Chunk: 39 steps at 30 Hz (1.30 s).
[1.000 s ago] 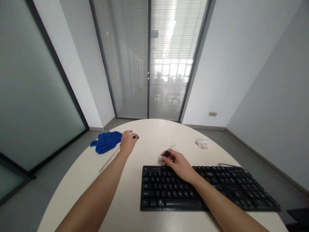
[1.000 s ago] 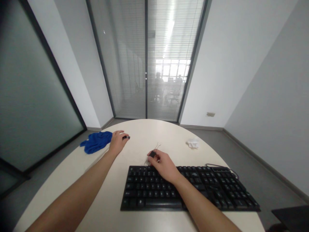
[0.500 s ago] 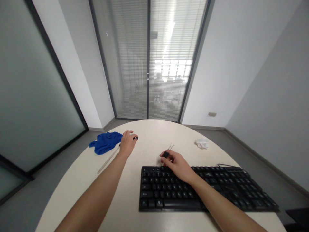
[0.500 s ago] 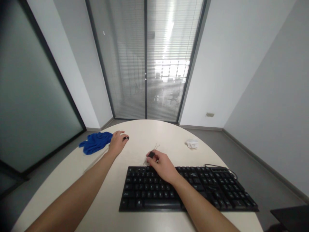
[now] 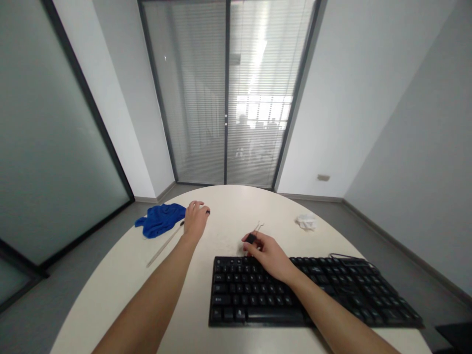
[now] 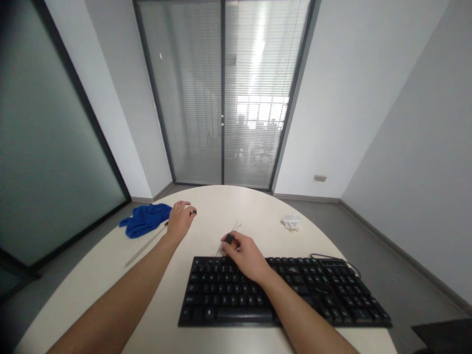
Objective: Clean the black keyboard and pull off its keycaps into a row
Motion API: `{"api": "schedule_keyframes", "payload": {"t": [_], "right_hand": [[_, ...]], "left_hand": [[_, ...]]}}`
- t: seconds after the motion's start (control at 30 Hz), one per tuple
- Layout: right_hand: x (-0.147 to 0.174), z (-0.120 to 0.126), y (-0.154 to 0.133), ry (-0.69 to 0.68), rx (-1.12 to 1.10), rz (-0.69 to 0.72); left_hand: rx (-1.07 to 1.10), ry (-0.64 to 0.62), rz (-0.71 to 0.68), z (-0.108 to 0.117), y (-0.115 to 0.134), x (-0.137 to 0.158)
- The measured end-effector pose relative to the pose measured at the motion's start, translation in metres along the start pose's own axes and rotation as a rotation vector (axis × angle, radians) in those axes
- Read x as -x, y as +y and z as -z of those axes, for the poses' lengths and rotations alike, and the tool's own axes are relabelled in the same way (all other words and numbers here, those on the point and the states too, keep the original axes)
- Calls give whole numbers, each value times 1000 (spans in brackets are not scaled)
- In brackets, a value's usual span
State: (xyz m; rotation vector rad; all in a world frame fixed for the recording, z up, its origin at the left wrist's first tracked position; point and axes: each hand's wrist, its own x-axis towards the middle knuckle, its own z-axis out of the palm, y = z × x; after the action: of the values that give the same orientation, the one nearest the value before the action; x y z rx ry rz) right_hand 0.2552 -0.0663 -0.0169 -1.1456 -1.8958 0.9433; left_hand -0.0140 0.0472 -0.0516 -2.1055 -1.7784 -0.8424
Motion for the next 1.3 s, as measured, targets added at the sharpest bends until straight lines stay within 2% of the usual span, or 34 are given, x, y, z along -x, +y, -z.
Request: {"api": "schedule_keyframes", "payload": {"t": [0.23,0.73,1.3], "right_hand": [[0,0,0,-7,15,-6],[-1,1,1,-10,25,-21],[-1,1,2,-8,17,-32]], "left_hand": [[87,8,60,-8,-15,-5],[130,-28,73,-18,-27,-5],[139,-42,69,-17,-25,-6]]}}
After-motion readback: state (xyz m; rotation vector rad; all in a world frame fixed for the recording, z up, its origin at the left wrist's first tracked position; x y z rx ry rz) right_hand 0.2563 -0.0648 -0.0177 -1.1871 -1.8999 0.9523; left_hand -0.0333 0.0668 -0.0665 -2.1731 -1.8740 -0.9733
